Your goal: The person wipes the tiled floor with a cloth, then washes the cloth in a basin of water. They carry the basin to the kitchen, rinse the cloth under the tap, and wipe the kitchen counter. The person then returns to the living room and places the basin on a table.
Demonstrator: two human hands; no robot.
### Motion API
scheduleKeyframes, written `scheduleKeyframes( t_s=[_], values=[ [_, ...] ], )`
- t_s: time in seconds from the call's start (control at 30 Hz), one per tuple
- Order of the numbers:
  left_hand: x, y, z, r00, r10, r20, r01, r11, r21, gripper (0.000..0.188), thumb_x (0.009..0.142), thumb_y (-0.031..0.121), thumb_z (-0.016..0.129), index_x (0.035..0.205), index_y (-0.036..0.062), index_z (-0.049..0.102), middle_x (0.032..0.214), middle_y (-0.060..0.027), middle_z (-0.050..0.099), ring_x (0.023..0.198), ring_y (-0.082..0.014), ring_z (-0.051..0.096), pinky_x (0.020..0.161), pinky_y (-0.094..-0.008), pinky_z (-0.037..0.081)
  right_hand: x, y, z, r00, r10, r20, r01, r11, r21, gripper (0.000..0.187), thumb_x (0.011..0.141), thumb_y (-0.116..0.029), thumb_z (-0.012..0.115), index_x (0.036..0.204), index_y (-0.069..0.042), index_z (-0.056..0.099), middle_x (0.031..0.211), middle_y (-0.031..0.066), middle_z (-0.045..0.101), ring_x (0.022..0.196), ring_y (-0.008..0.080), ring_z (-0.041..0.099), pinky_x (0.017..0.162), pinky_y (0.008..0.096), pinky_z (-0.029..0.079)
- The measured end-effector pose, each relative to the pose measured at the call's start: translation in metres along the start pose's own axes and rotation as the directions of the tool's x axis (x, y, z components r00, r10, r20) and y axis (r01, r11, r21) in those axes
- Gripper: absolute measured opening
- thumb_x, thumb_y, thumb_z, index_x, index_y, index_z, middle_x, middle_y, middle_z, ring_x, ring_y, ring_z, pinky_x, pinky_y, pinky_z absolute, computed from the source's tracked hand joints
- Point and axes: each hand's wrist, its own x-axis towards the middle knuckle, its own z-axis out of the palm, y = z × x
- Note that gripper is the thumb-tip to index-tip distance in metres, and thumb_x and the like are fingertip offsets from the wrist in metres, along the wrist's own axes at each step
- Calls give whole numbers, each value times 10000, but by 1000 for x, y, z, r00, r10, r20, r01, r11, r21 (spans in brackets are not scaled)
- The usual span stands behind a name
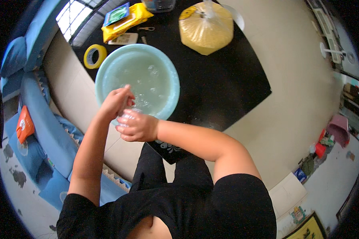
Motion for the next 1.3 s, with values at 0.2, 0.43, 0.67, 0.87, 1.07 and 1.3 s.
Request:
scheduleKeyframes(
  t_s=[0.2,0.43,0.67,0.87,1.07,1.3],
  values=[
    [-57,-30,80,956,159,247,23,799,-601,382,897,327,456,1026,-21,546,1024,-151,569,924,-229,572,825,-355,469,-72,-44,-115,535,843,48,-808,494,323,896,516,-314,828,1269,-154,370,1216,186,384,1091,354,455,911,407,420],
    [-68,-109,167,995,-97,34,102,878,-468,370,902,256,481,1207,49,449,1200,-78,490,1076,-205,486,869,-391,431,-196,-93,-120,-378,890,253,-926,-362,-111,668,784,-539,533,1241,-76,384,1208,174,463,1083,299,476,885,400,399],
    [-77,-166,151,962,-257,-95,211,917,-340,434,873,272,524,1254,102,409,1255,-65,451,1089,-225,465,825,-375,432,-206,-109,-68,106,711,695,-744,521,-418,704,763,-561,512,1367,-298,262,1452,156,-57,1267,525,-1,947,695,108],
    [-71,-168,154,934,-313,-170,220,882,-417,392,882,296,506,1216,103,436,1242,-83,467,1088,-247,477,802,-382,442,-230,-22,-43,593,693,410,-531,719,-448,501,735,-314,543,1226,-228,491,1430,64,212,1284,355,221,953,658,192],
    [-76,-176,148,927,-331,-179,235,881,-410,403,878,313,504,1199,78,441,1189,-117,498,1068,-261,499,812,-418,454,-313,115,-206,46,961,-271,-844,-108,-526,572,673,-420,648,1207,-287,493,1277,100,383,1120,330,403,911,497,339],
    [-70,-194,158,923,-360,-136,269,856,-442,401,889,307,487,1208,70,431,1171,-117,516,1045,-235,524,807,-385,459,-373,56,-244,-202,869,-451,-700,-450,-554,541,688,-413,632,1195,-276,502,1325,130,315,1144,357,373,905,504,352]
  ],
)
